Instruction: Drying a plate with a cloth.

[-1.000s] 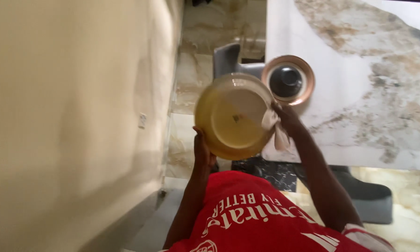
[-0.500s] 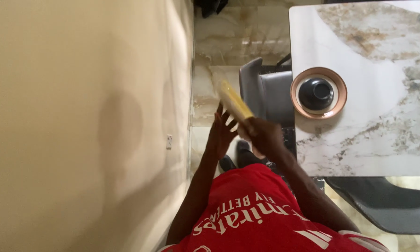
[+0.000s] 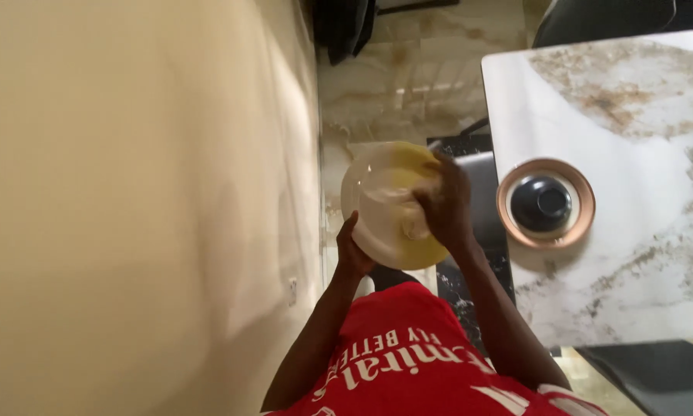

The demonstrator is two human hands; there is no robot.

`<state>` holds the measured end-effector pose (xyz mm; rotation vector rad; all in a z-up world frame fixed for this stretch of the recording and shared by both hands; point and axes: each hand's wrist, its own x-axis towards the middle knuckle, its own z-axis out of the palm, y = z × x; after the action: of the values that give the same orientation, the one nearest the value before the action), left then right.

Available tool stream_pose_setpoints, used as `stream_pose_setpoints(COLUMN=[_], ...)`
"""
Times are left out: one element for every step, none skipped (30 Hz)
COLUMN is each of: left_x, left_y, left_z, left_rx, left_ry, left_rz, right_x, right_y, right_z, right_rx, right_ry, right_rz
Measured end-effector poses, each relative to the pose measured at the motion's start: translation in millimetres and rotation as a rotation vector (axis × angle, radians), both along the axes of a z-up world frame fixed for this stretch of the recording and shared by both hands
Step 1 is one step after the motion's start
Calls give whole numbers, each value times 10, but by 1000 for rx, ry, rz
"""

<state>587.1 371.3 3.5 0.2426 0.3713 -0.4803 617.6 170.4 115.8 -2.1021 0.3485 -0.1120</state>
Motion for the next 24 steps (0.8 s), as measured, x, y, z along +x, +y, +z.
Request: stream_pose_setpoints(left_x=[162, 329, 509, 648, 777, 892, 1006, 1142, 1152, 1272, 1385, 1447, 1511, 1668, 1815, 1953, 2096, 2192, 2291, 2456, 2637, 2818, 3003, 3130], left_y=[48, 100, 132, 154, 180, 207, 220, 187, 136, 84, 32, 10, -19, -41, -69, -93, -113, -128, -137, -154, -185, -227, -273, -273], left_z=[24, 52, 100, 134, 160, 113, 63, 7, -98, -184, -272, -262, -258, -243, -142, -40, 57, 133, 210, 298, 280, 259, 237, 155], left_rx=[-12, -21, -16, 24, 64, 64, -17, -100, -103, 15, 135, 131, 154, 178, 175, 195, 214, 212, 245, 278, 275, 251, 227, 223], left_ry=[-19, -39, -42, -95, -147, -133, -198, -263, -248, -173, -100, -90, -143, -209, -212, -218, -224, -217, -217, -229, -235, -223, -212, -217], left_rz=[1, 4, 1, 10, 20, 13, -31, -84, -99, -131, -161, -184, -244, -312, -341, -330, -318, -342, -305, -264, -285, -286, -286, -317], right_x=[124, 254, 278, 262, 237, 269, 301, 342, 502, 756, 1004, 1080, 1152, 1285, 1390, 1480, 1568, 1587, 1608, 1689, 1686, 1682, 1688, 1815], right_y=[-2, -2, 77, 150, 229, 347, 453, 518, 541, 561, 577, 445, 306, 171, 25, -116, -251, -287, -315, -347, -250, -152, -50, 73], right_z=[-159, -321, -380, -449, -524, -523, -523, -527, -472, -401, -331, -354, -381, -402, -426, -447, -473, -466, -456, -435, -278, -123, 30, -49], right_rx=[-198, -392, -388, -431, -472, -467, -465, -464, -460, -416, -371, -372, -390, -408, -410, -428, -445, -444, -453, -463, -464, -492, -512, -510], right_ry=[-31, -62, -66, -62, -58, -42, -115, -185, -168, -173, -180, -163, -131, -109, -103, -78, -53, -39, -13, 2, 4, 108, 209, 216], right_rz=[140, 282, 279, 448, 618, 615, 648, 670, 657, 620, 584, 564, 450, 326, 296, 172, 48, 28, -56, -141, -163, 26, 217, 186])
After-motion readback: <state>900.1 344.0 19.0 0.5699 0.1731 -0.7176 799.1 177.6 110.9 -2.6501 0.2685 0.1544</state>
